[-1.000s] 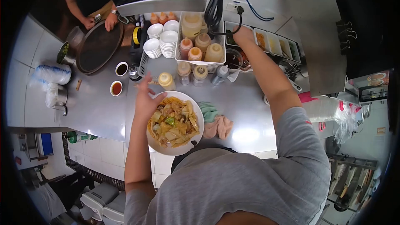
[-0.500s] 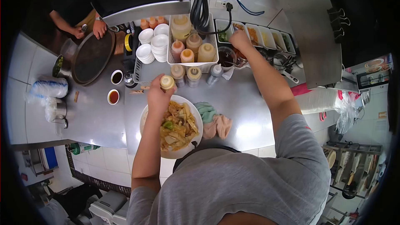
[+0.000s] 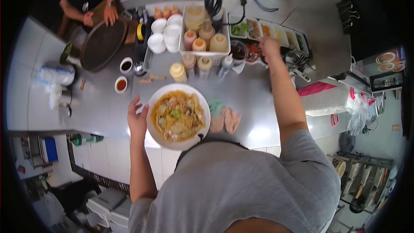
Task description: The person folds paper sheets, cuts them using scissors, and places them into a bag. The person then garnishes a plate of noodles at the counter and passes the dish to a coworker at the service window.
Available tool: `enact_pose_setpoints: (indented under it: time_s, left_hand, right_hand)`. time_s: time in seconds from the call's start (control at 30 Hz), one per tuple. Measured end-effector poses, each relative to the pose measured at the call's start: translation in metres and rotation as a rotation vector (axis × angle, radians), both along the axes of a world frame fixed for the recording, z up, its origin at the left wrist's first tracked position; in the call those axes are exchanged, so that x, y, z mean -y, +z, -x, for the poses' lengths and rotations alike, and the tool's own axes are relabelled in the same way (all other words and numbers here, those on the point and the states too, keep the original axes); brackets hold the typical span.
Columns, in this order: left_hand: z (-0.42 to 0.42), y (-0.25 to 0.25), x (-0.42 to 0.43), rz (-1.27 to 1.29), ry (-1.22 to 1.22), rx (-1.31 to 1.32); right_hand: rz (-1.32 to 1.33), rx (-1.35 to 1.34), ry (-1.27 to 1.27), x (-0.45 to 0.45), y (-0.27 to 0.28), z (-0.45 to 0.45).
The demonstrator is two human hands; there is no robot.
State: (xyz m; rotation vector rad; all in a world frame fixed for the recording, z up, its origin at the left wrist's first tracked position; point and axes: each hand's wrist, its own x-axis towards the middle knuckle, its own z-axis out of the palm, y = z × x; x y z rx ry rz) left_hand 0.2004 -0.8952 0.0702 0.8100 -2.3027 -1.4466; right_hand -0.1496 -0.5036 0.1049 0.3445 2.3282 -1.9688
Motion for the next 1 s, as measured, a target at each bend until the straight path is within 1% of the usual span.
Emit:
enact_pose_setpoints:
  time_s: [0.03,0.07,0.1,0.13,0.17,0.2,0.23,0.27,0.33,0.43,0.5,0.6,0.67,0.73,0.8,0.83,0.87,0.9,0.93,0.97,1.0]
  left_hand:
    - [-0.01,0.0,-0.001,-0.008,0.031,0.023]
    - [-0.02,-0.007,-0.002,-0.034,0.094,0.022]
    - [-0.029,-0.019,-0.002,-0.056,0.159,0.018]
    - [-0.04,-0.029,-0.004,-0.072,0.218,0.01]
    - [-0.051,-0.039,-0.007,-0.129,0.255,0.032]
    - [-0.059,-0.043,-0.012,-0.182,0.287,0.044]
    - [-0.066,-0.039,-0.021,-0.221,0.312,0.081]
    - [-0.073,-0.031,-0.031,-0.339,0.344,0.09]
    - [-0.091,-0.06,-0.033,-0.436,0.312,0.106]
    - [-0.098,-0.049,-0.057,-0.688,0.346,0.062]
    - [-0.1,-0.046,-0.068,-0.76,0.333,0.053]
    - [-0.108,-0.048,-0.077,-0.907,0.299,0.048]
    - [-0.115,-0.049,-0.081,-1.051,0.279,0.06]
    - [-0.118,-0.051,-0.086,-1.182,0.219,0.048]
    - [-0.121,-0.067,-0.091,-1.29,0.136,0.03]
    - [-0.121,-0.079,-0.092,-1.338,0.093,0.003]
    - [-0.113,-0.081,-0.105,-1.264,0.189,-0.043]
    - [-0.111,-0.087,-0.107,-1.259,0.19,-0.098]
    - [-0.109,-0.089,-0.107,-1.239,0.205,-0.087]
    - [-0.113,-0.111,-0.102,-1.245,0.187,-0.095]
    - [-0.118,-0.133,-0.096,-1.25,0.221,-0.12]
  right_hand:
    - [-0.039,0.029,0.027,-0.007,0.008,-0.011]
    - [0.056,0.059,0.068,-0.013,0.018,-0.027]
    - [0.075,0.037,0.056,-0.01,0.033,-0.05]
    - [0.07,0.018,0.118,-0.011,0.044,-0.07]
    - [0.122,0.051,0.183,-0.013,0.056,-0.089]
    - [0.073,0.098,0.212,-0.008,0.072,-0.11]
    - [0.08,0.109,0.246,-0.005,0.078,-0.127]
    - [0.087,0.116,0.276,-0.001,0.081,-0.143]
    - [0.01,0.067,0.356,0.015,0.081,-0.175]
    - [-0.059,-0.001,0.468,0.047,0.069,-0.219]
    - [-0.022,-0.228,0.571,0.069,0.039,-0.243]
    - [-0.815,-0.67,0.812,0.089,0.055,-0.276]
    - [-0.729,-0.85,0.797,0.087,0.05,-0.274]
    - [-0.576,-0.868,0.676,0.087,0.048,-0.269]
    - [-0.361,-0.726,0.451,0.087,0.057,-0.259]
    - [-0.121,-0.512,0.391,0.08,0.057,-0.247]
    - [0.118,-0.356,0.307,0.059,0.064,-0.215]
    - [0.36,-0.16,0.247,0.041,0.06,-0.193]
    - [0.33,-0.145,0.173,0.028,0.056,-0.171]
    - [0.303,-0.126,0.104,0.017,0.047,-0.147]
    - [0.283,-0.105,0.039,0.009,0.033,-0.12]
